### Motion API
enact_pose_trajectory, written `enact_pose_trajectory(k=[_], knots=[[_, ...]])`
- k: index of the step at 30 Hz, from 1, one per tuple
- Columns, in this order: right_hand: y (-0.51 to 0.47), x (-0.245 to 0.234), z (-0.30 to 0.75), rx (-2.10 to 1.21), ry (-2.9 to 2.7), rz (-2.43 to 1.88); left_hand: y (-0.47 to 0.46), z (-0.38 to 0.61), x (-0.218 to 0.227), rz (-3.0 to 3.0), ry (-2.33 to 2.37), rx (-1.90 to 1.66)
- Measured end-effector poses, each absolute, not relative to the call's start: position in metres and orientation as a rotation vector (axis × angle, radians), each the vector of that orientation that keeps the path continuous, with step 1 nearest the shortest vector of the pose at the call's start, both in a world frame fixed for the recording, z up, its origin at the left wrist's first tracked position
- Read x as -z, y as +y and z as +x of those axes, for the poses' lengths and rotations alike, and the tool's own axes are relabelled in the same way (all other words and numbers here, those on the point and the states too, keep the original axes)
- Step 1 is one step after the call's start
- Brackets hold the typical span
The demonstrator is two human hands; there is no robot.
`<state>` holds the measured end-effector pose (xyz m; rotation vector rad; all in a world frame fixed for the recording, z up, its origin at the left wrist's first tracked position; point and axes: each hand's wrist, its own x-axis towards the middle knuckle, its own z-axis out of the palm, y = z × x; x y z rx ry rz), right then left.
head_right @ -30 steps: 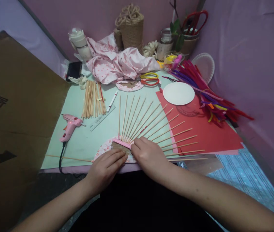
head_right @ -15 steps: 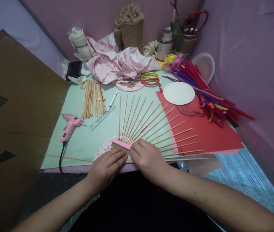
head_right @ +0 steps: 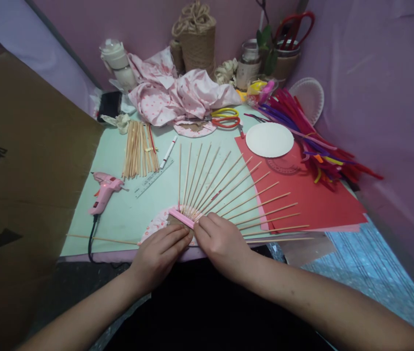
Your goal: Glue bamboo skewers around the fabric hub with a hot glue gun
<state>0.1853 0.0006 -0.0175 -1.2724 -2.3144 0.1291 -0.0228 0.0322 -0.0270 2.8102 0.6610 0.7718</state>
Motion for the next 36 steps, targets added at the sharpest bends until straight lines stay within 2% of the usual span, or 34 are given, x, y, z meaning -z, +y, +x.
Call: enact_pose_trajectory(k=[14, 21, 29, 36], knots=[[0.002, 0.016, 0.179, -0.275, -2.192, -1.247, 0.03, -0.027, 0.032, 2.791, 0.667, -0.814], [0.004, -0.008, 0.183, -0.315, -1.96, -1.183, 0.029, -0.028, 0.034, 2.791, 0.675, -0.816], [0.007, -0.034, 0.205, -0.527, -1.688, -1.289, 0.029, -0.027, 0.034, 2.796, 0.689, -0.857], [0.004, -0.025, 0.201, -0.657, -1.745, -1.403, 0.029, -0.028, 0.039, 2.766, 0.655, -0.878]])
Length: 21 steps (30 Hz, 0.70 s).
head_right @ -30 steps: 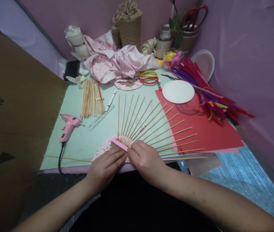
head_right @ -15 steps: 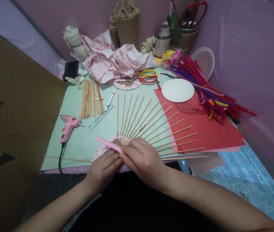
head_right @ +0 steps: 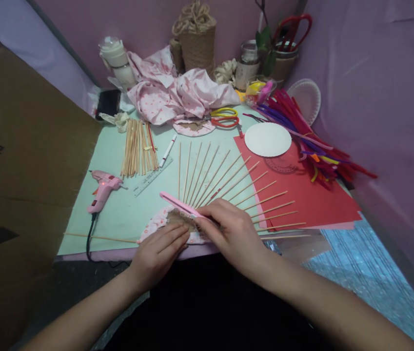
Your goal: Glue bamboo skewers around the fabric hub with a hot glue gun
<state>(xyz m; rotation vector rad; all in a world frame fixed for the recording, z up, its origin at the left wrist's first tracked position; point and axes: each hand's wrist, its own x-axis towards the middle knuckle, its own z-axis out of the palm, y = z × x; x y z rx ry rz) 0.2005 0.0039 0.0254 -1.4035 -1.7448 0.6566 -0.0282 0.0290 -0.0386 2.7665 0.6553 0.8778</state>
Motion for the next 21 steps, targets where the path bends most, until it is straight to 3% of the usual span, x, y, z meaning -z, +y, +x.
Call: enact_pose_trajectory(k=[9, 21], knots=[[0.011, -0.003, 0.178, -0.533, -1.943, -1.507, 0.023, -0.031, 0.035, 2.772, 0.796, -0.955], [0.007, 0.017, 0.143, -0.063, -2.182, -1.492, 0.015, -0.038, 0.049, 2.696, 0.834, -0.995]])
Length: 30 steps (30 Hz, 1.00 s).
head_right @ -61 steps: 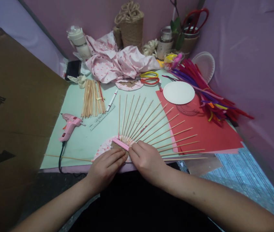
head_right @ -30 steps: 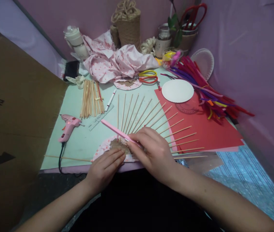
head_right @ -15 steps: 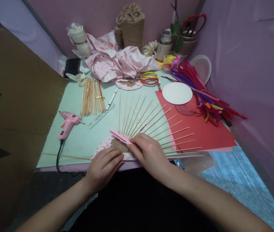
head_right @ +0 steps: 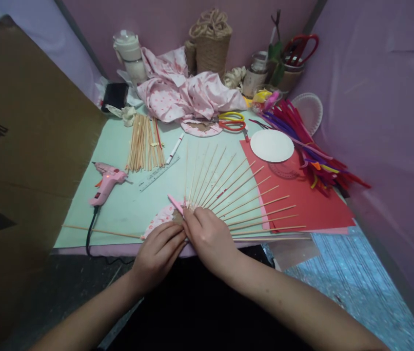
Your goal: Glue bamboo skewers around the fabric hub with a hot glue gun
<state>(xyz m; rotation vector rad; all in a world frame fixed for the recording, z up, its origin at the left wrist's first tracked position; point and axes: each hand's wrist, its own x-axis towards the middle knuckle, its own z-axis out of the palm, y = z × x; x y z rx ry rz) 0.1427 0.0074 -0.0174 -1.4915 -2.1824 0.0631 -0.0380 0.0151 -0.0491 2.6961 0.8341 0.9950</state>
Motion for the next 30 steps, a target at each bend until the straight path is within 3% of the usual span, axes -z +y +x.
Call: enact_pose_trajectory(k=[12, 30], knots=[[0.002, 0.014, 0.136, 0.181, -2.318, -1.477, 0.015, -0.038, 0.044, 2.697, 1.006, -0.989], [-0.015, 0.008, 0.144, 0.101, -2.326, -1.518, 0.011, -0.031, 0.035, 2.691, 1.09, -0.945]])
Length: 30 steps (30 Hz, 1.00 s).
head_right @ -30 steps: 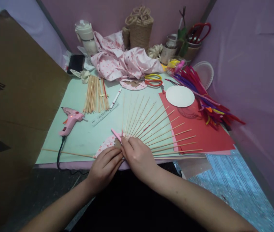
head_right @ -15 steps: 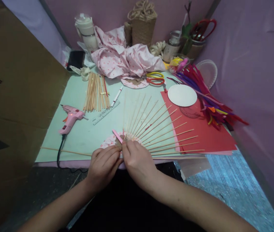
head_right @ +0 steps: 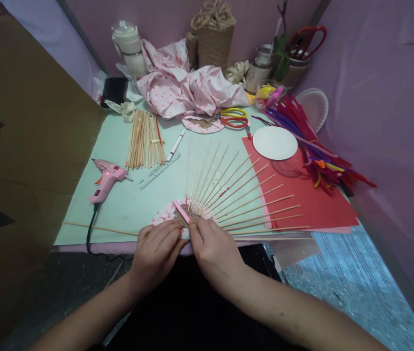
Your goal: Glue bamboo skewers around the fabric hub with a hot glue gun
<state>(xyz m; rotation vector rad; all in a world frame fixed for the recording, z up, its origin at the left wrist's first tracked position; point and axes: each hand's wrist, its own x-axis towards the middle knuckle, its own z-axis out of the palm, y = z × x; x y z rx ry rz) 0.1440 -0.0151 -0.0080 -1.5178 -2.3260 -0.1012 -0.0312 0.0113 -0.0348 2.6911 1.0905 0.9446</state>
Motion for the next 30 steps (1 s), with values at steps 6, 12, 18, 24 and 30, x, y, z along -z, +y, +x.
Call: enact_pose_trajectory(k=[6, 12, 18, 24, 30], knots=[[-0.026, 0.011, 0.151, 0.079, -2.347, -1.458, 0.01, -0.032, 0.035, 2.673, 1.102, -0.932], [-0.039, 0.016, 0.162, -0.021, -2.373, -1.421, 0.011, -0.032, 0.036, 2.671, 1.098, -0.914], [-0.049, 0.014, 0.175, -0.122, -2.342, -1.393, 0.011, -0.032, 0.035, 2.686, 1.093, -0.934], [-0.056, 0.005, 0.188, -0.244, -2.252, -1.381, 0.012, -0.033, 0.034, 2.687, 1.098, -0.94], [-0.062, -0.005, 0.212, -0.362, -1.908, -1.437, 0.014, -0.034, 0.035, 2.715, 1.072, -0.933]])
